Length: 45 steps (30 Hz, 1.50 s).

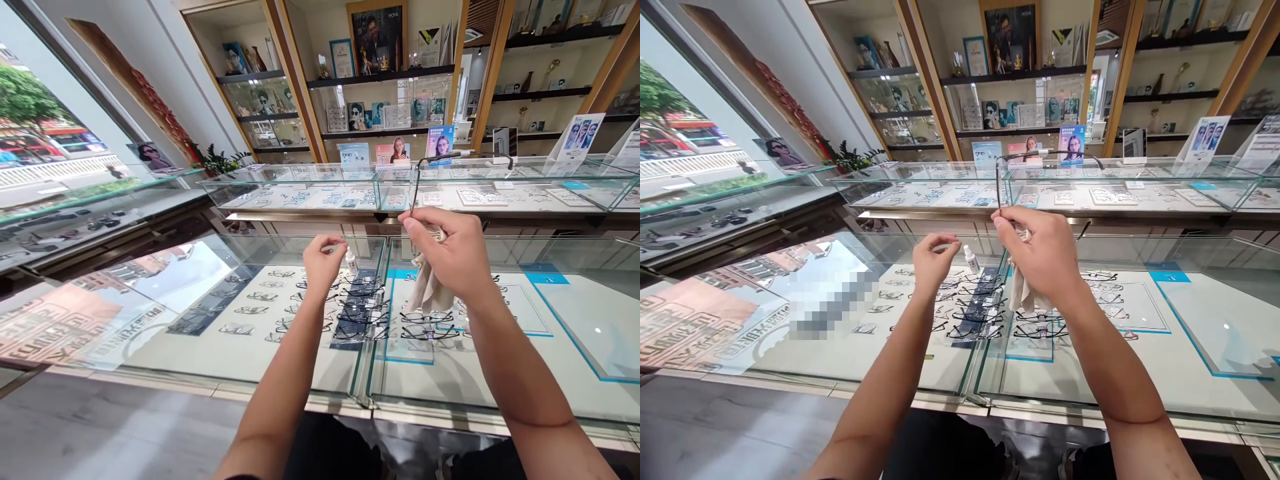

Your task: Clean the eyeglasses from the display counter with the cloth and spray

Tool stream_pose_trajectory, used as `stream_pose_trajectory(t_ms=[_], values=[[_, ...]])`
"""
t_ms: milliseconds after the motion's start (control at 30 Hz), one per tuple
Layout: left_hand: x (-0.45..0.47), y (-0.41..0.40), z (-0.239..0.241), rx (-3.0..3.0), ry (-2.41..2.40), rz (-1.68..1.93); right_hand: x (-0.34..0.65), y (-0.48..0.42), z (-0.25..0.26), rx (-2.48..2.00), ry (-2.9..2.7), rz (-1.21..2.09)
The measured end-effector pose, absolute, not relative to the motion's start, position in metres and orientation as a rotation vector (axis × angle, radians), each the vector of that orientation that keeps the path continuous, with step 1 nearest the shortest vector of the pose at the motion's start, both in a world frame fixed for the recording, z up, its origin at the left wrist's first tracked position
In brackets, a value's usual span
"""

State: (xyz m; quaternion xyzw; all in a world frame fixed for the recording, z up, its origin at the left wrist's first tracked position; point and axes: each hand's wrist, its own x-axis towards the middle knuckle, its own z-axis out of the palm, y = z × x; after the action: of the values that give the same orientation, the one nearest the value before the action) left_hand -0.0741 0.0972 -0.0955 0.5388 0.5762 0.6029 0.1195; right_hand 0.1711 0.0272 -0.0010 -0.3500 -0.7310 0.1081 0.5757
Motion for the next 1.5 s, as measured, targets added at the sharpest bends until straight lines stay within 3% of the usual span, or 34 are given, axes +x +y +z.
stream_pose_trajectory(t_ms=[233, 767, 1067, 1267, 1500], values=[[-0.092, 0.115, -0.131, 1.566, 1.794, 1.611, 0.176, 0.027, -0.001, -0.827, -1.711, 0.227], [-0.082, 0.134, -0.151, 1.759, 2.002, 1.335, 0.183, 0.021, 0.001, -0.861, -1.714, 0.300], [-0.075, 0.143, -0.166, 1.688, 2.007, 1.087, 0.203, 0.037, -0.062, -0.915, -1.572, 0.584], [-0.075, 0.135, -0.155, 1.653, 1.793, 1.203, 0.205, 0.047, -0.093, -0.942, -1.481, 0.633], [-0.048, 0.113, -0.126, 1.490, 1.129, 1.241, 0.200, 0.043, -0.100, -0.936, -1.477, 0.674]])
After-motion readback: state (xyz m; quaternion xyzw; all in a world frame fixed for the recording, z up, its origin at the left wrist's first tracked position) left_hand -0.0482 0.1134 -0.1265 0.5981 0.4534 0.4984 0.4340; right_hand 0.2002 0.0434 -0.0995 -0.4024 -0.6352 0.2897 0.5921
